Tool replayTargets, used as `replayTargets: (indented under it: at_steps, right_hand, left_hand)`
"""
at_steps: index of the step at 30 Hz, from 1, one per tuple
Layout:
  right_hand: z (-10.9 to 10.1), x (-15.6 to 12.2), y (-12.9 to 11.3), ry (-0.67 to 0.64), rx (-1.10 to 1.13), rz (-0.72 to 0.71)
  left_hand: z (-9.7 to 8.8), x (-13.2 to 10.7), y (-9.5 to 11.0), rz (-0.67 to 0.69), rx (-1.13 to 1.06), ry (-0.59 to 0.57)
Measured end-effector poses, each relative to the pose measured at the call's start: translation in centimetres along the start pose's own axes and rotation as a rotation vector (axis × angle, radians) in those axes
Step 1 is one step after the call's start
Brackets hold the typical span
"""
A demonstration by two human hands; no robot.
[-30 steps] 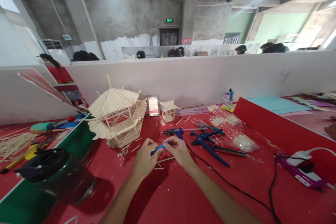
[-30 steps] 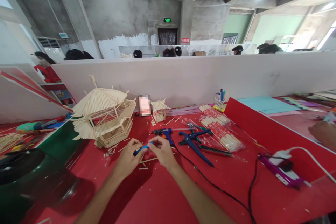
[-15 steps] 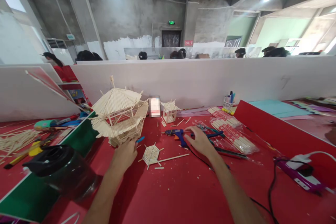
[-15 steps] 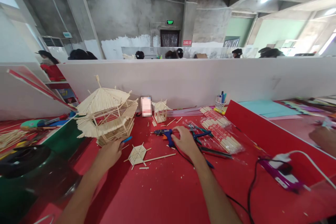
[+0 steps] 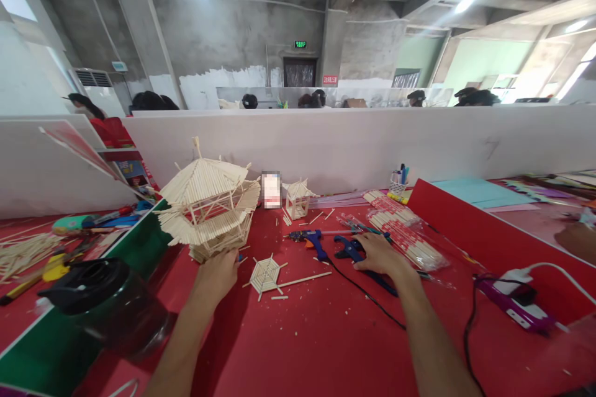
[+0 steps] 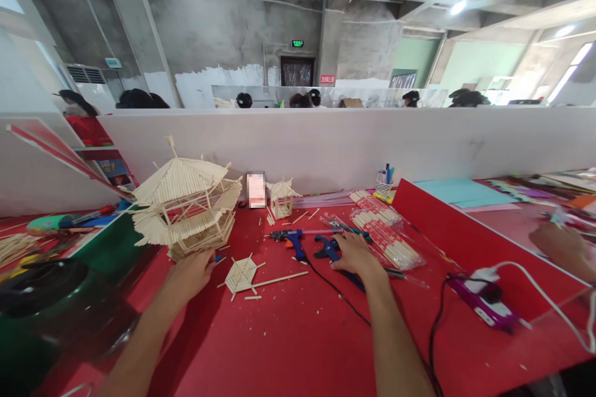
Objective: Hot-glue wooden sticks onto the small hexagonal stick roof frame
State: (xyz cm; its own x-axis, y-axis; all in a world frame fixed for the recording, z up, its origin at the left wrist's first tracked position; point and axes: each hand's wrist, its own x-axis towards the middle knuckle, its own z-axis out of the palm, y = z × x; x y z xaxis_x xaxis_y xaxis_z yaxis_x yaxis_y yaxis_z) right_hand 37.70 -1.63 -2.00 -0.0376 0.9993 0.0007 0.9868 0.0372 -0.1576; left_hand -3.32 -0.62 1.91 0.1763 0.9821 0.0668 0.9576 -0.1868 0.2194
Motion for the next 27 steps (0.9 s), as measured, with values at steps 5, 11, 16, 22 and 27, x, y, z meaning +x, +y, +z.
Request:
replayTargets:
  at_steps: [5,11,16,22,27]
  right_hand:
    - [0.1,0.0,-0.1,0.004,-0.012,0.026]
    - [-0.7,-0.2,-1.2,0.036,-0.064,0.069]
    - [-1.8,-0.6,-1.7,0.099,-0.055,0.085]
    - [-2.5,-0.5,-2.9,0.356,0.112,0.051]
    - [-2.8,-0.5,-6.0,0.527,0.685,-0.073]
  left_hand:
    - [0.7,-0.6,3.4,0.415,-0.095,-0.109]
    - [2.5,-1.4,6.1,0.499,-0.154,-0.116]
    - [3.3,-1.5,6.5,0.486,-0.097,-0.111]
    - [3.6,-1.7,7.1,0.506,-0.049,-0.104]
    - [3.7,-1.6,7.2,0.507,-0.1,-0.066]
